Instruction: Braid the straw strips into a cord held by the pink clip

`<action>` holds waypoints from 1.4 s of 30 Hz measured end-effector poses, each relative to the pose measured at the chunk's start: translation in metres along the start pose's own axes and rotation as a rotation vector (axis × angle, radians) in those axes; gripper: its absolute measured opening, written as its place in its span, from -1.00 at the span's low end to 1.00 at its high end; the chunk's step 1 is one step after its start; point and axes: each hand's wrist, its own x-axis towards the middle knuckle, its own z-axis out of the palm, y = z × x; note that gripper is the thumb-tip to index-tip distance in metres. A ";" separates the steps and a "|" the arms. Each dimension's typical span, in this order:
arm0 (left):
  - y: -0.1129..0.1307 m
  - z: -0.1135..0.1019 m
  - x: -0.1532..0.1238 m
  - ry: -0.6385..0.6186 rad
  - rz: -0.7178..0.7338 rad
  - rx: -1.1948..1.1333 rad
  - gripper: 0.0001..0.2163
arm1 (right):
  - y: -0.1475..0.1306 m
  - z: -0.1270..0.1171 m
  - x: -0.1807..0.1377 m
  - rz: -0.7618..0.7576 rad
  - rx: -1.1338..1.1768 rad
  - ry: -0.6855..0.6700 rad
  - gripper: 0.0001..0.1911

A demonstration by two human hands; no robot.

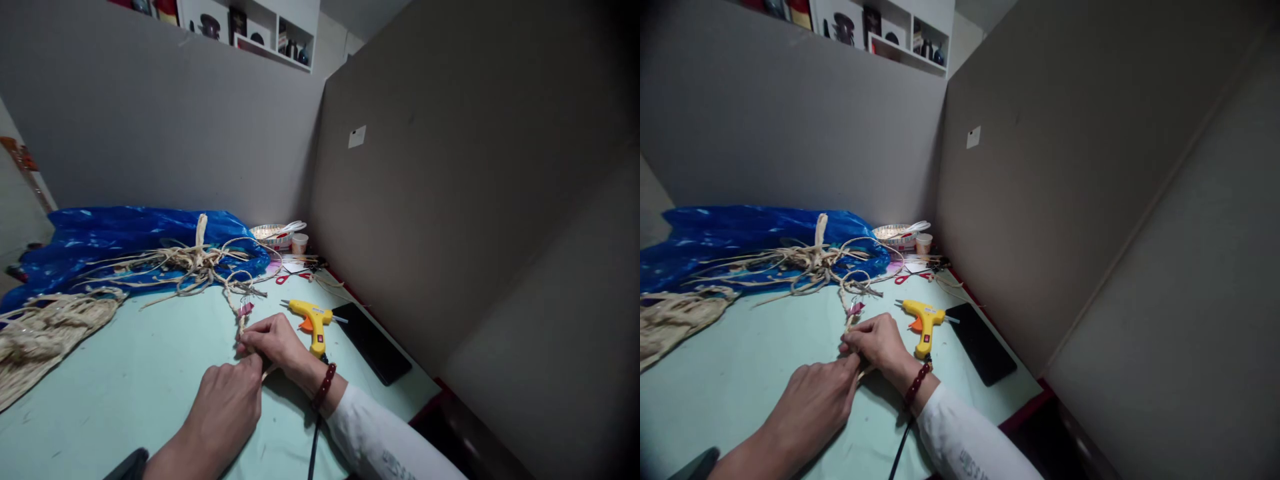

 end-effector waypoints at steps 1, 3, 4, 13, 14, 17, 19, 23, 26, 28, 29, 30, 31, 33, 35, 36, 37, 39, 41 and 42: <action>-0.005 -0.006 0.001 0.010 -0.004 -0.045 -0.67 | 0.000 0.000 0.000 0.015 0.037 0.002 -0.81; -0.018 -0.017 0.006 0.029 -0.058 -0.210 -0.68 | -0.002 -0.001 0.000 0.032 0.088 0.002 -0.83; -0.026 -0.021 0.010 0.072 -0.117 -0.353 -0.70 | -0.003 -0.001 -0.001 0.041 0.099 -0.002 -0.84; -0.053 0.000 0.039 -0.148 -0.172 -1.028 -0.64 | -0.015 0.000 -0.004 0.085 0.093 -0.063 -0.84; -0.052 0.003 0.040 -0.143 -0.177 -1.039 -0.65 | -0.015 0.000 -0.004 0.093 0.061 -0.053 -0.84; -0.055 0.008 0.041 -0.144 -0.184 -1.033 -0.65 | -0.014 0.000 -0.005 0.009 -0.177 -0.023 -0.81; -0.059 0.010 0.043 -0.125 -0.181 -0.988 -0.67 | -0.015 0.001 -0.008 -0.120 -0.401 -0.012 -0.78; -0.062 0.009 0.044 0.001 -0.137 -0.829 -0.73 | -0.019 0.005 -0.016 -0.247 -0.810 0.092 -0.76; -0.057 0.002 0.042 0.087 -0.120 -0.704 -0.76 | -0.021 0.007 -0.020 -0.244 -1.004 0.142 -0.75; -0.052 -0.001 0.040 0.123 -0.129 -0.646 -0.77 | -0.022 0.008 -0.022 -0.235 -1.093 0.155 -0.77; -0.050 -0.001 0.040 0.137 -0.138 -0.628 -0.77 | -0.023 0.009 -0.023 -0.235 -1.128 0.162 -0.78; -0.049 -0.001 0.040 0.147 -0.146 -0.619 -0.78 | -0.023 0.010 -0.024 -0.241 -1.157 0.169 -0.79; -0.049 -0.001 0.040 0.153 -0.154 -0.619 -0.78 | -0.023 0.011 -0.025 -0.256 -1.177 0.169 -0.80; -0.051 0.003 0.042 0.154 -0.169 -0.648 -0.79 | -0.022 0.014 -0.026 -0.311 -1.204 0.147 -0.80; -0.056 0.008 0.043 0.131 -0.178 -0.717 -0.78 | -0.020 0.017 -0.028 -0.373 -1.235 0.099 -0.82; -0.058 0.011 0.044 0.108 -0.184 -0.766 -0.77 | -0.018 0.018 -0.029 -0.399 -1.256 0.071 -0.83; -0.061 0.013 0.045 0.076 -0.193 -0.820 -0.77 | -0.016 0.019 -0.030 -0.419 -1.280 0.039 -0.85; -0.064 0.017 0.045 0.000 -0.223 -0.931 -0.74 | -0.013 0.021 -0.033 -0.461 -1.332 -0.013 -0.84; -0.065 0.019 0.044 -0.055 -0.253 -1.022 -0.71 | -0.011 0.023 -0.036 -0.520 -1.380 -0.069 -0.79; -0.064 0.019 0.043 -0.065 -0.260 -1.058 -0.69 | -0.011 0.024 -0.037 -0.551 -1.390 -0.102 -0.79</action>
